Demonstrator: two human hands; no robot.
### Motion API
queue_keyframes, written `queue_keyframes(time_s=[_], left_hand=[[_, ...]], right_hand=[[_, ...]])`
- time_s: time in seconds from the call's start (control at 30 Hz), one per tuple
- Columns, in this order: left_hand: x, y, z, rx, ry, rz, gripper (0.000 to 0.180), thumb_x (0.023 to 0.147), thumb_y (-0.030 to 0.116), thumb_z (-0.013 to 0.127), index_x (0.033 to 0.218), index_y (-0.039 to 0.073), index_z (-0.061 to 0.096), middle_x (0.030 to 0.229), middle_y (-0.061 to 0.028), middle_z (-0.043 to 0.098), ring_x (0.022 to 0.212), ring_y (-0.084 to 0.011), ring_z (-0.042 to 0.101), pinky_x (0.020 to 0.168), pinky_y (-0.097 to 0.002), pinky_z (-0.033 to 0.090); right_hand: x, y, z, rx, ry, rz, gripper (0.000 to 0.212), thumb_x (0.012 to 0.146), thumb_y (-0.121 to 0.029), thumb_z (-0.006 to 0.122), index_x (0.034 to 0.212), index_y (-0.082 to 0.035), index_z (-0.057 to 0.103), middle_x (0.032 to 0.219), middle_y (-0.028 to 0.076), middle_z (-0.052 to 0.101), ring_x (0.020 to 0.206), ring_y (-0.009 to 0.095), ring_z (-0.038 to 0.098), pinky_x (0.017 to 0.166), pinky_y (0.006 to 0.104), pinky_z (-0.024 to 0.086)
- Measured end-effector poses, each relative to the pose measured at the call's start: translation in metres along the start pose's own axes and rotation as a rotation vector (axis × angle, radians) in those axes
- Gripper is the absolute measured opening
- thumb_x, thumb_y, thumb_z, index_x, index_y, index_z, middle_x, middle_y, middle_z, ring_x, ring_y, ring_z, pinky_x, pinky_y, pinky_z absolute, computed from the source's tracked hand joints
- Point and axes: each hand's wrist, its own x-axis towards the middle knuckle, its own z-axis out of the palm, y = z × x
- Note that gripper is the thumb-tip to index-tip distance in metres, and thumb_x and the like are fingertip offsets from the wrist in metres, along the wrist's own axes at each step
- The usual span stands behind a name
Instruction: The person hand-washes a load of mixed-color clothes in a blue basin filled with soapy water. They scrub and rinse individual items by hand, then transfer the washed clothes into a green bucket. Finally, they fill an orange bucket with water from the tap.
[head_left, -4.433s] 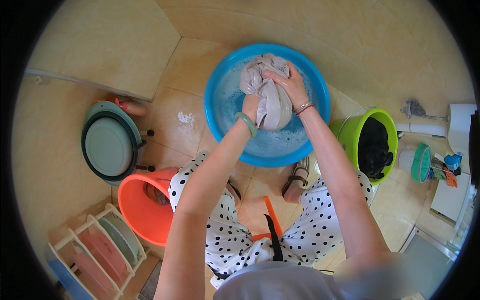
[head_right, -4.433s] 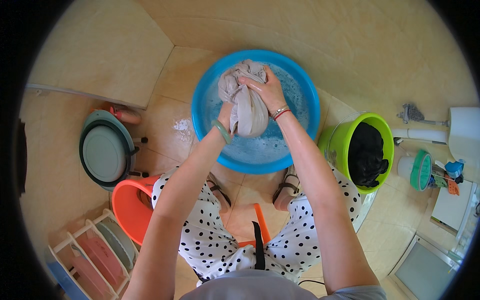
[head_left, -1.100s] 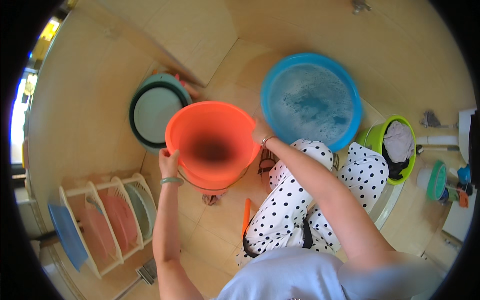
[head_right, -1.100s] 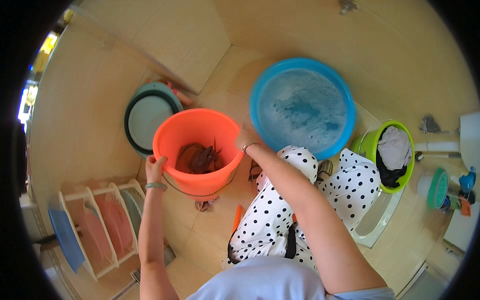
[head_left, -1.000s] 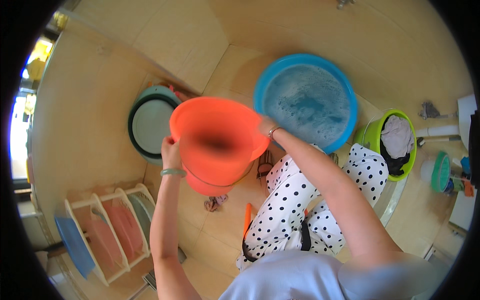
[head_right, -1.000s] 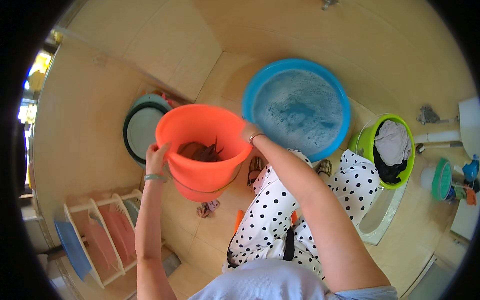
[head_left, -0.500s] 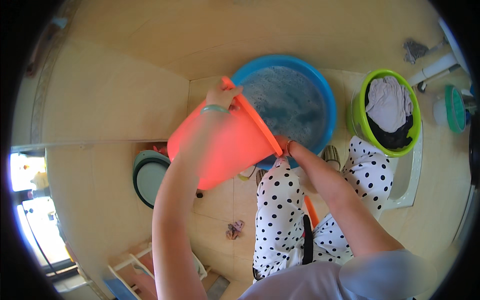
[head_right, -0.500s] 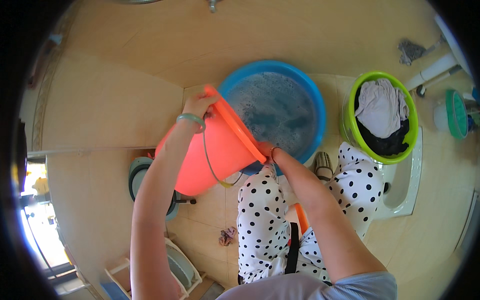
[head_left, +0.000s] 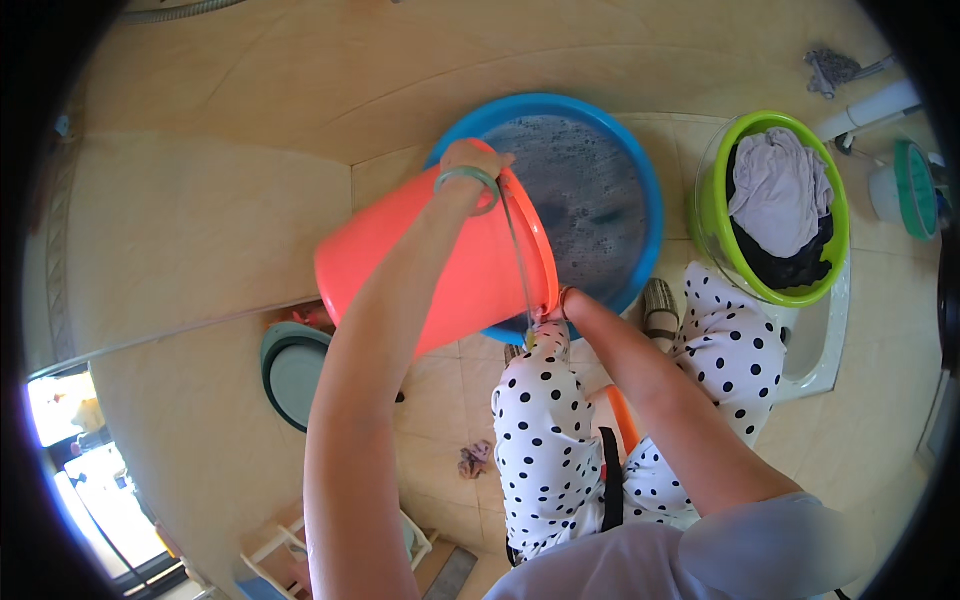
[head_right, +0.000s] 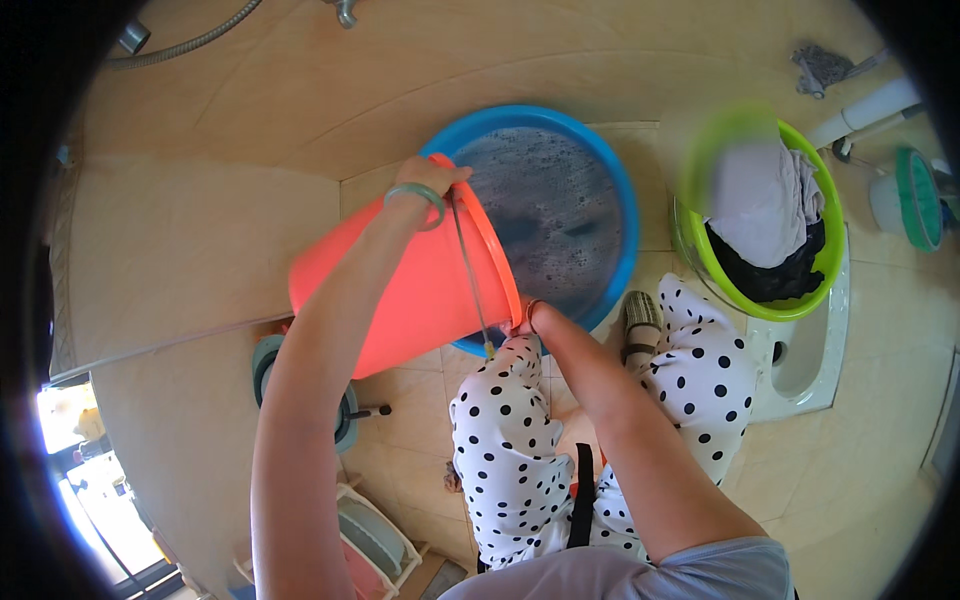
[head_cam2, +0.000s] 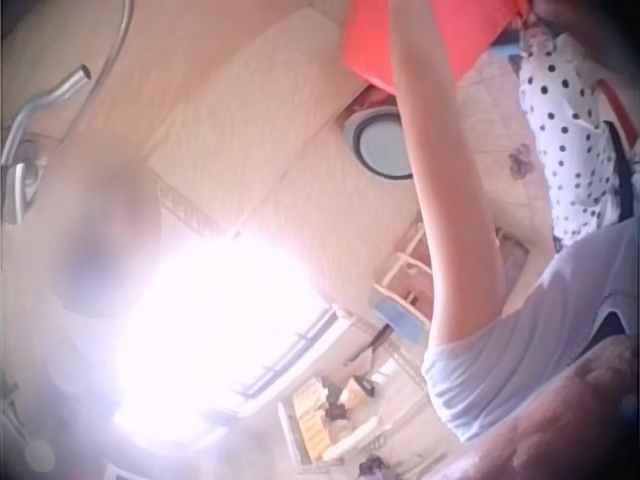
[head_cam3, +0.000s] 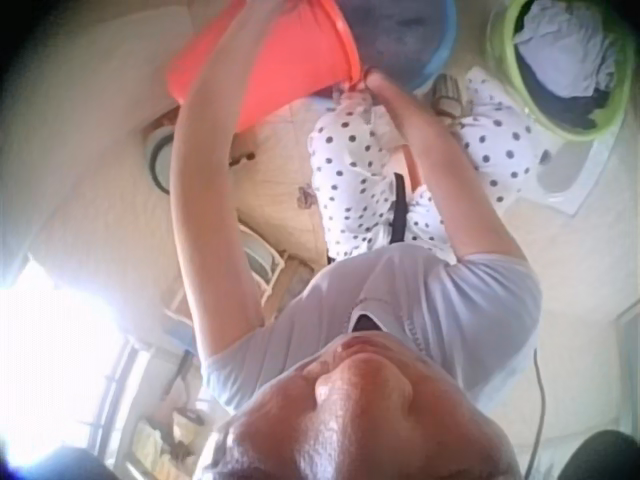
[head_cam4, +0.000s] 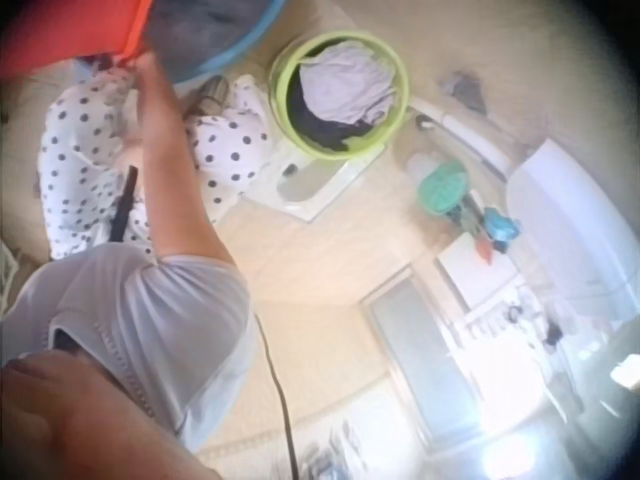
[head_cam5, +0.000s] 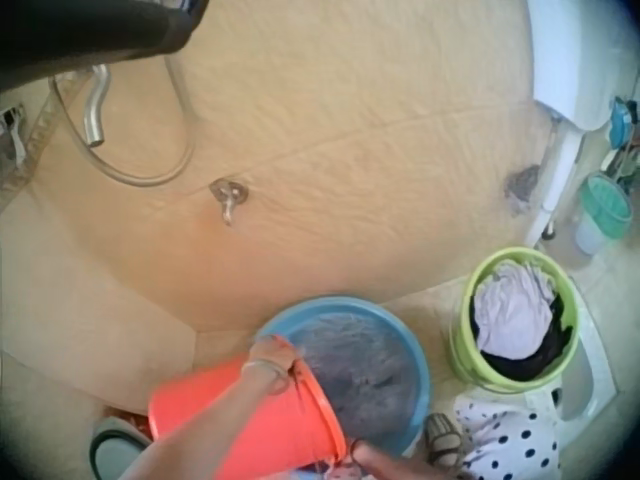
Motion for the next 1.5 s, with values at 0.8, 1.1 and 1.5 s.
queue_keyframes(time_s=[0.8,1.1,1.5], left_hand=[[-0.008,0.06,0.027,0.13,-0.109,0.085,0.027,0.081,0.017,0.076,0.083,-0.007,0.065,0.069,-0.0134,0.066,0.054,-0.0203,0.064,0.05,-0.0328,0.055],[-0.061,0.045,-0.105,-0.131,-0.117,0.253,0.037,0.083,0.028,0.076,0.107,0.003,0.063,0.075,-0.0011,0.059,0.055,-0.0075,0.052,0.053,-0.0246,0.053],[-0.157,-0.075,-0.198,-0.745,0.467,0.266,0.044,0.079,0.015,0.078,0.11,0.006,0.049,0.093,-0.0059,0.063,0.071,-0.0117,0.061,0.056,-0.0276,0.051]], right_hand=[[0.029,0.004,0.006,0.27,-0.375,0.052,0.027,0.097,-0.032,0.049,0.082,-0.009,0.052,0.065,0.002,0.047,0.049,0.012,0.042,0.042,0.0235,0.036],[0.013,-0.018,0.093,-0.011,-0.104,-0.417,0.021,0.096,-0.02,0.055,0.109,-0.006,0.062,0.084,0.006,0.065,0.063,0.015,0.063,0.044,0.0272,0.046],[-0.112,-0.108,0.21,-0.927,0.529,-1.462,0.034,0.083,-0.013,0.061,0.113,0.003,0.06,0.101,0.016,0.069,0.09,0.026,0.067,0.081,0.0367,0.053]])
